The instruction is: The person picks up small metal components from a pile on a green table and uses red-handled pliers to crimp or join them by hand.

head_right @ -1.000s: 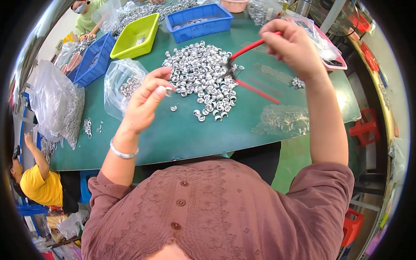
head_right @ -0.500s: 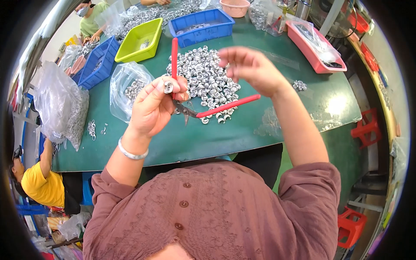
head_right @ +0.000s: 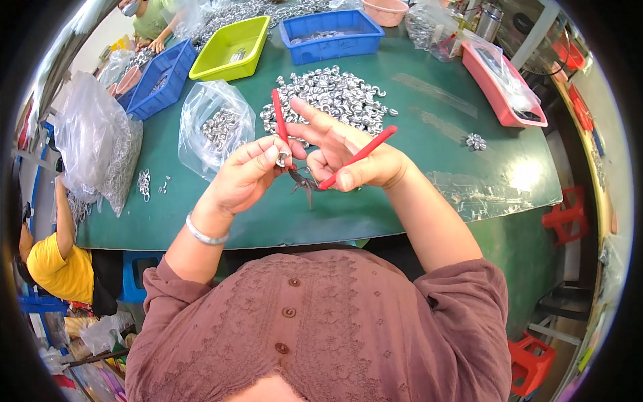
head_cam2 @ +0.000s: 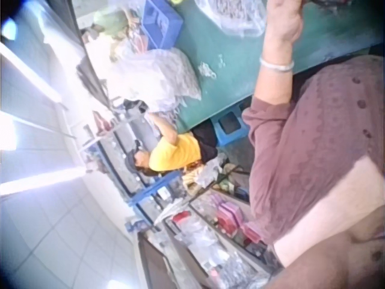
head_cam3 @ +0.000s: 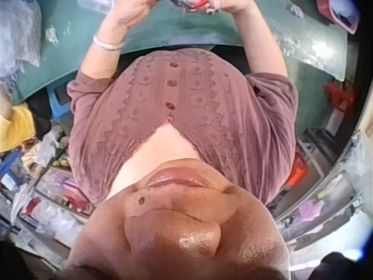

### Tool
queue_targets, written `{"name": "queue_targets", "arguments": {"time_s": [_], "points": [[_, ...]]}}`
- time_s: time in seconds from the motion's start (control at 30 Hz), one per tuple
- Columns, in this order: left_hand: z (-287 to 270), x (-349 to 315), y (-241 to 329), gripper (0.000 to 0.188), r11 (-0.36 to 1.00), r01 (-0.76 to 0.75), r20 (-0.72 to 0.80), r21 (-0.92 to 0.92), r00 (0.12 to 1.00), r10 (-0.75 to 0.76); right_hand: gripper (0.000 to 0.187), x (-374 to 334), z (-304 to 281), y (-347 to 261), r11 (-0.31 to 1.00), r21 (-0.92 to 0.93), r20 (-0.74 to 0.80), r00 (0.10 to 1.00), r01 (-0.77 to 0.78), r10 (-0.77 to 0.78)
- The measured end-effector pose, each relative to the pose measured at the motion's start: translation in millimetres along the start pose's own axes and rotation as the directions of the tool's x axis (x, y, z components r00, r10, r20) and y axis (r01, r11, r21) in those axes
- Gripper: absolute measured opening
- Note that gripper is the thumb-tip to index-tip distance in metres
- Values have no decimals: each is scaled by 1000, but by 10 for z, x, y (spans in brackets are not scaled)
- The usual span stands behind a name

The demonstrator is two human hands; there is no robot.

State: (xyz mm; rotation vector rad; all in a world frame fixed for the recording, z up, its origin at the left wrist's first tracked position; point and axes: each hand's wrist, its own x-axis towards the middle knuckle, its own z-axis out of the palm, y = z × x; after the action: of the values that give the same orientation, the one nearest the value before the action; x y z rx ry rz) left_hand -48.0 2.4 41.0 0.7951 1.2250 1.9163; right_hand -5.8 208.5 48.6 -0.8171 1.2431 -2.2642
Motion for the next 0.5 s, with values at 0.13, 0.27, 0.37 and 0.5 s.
{"name": "queue_targets", "arguments": {"time_s": [0.13, 0.27, 0.37, 0.5], "points": [[-53, -65, 35, 22, 1000, 17, -33, 11, 999, -16, 115, 103, -25, 61, 999, 25, 21, 1000, 23, -24], [-105, -92, 46, 23, 995, 10, 3, 99, 1000, -11, 114, 145, -30, 96, 999, 24, -16, 1000, 24, -23], [-116, -113, 83, 24, 988, 32, 4, 151, 999, -33, 123, 190, 21, 23, 998, -2, -42, 998, -56, 56], [-137, -108, 110, 26, 989, 35, 12, 146, 999, -37, 113, 286, 117, -7, 998, 43, -91, 995, -37, 41]]}}
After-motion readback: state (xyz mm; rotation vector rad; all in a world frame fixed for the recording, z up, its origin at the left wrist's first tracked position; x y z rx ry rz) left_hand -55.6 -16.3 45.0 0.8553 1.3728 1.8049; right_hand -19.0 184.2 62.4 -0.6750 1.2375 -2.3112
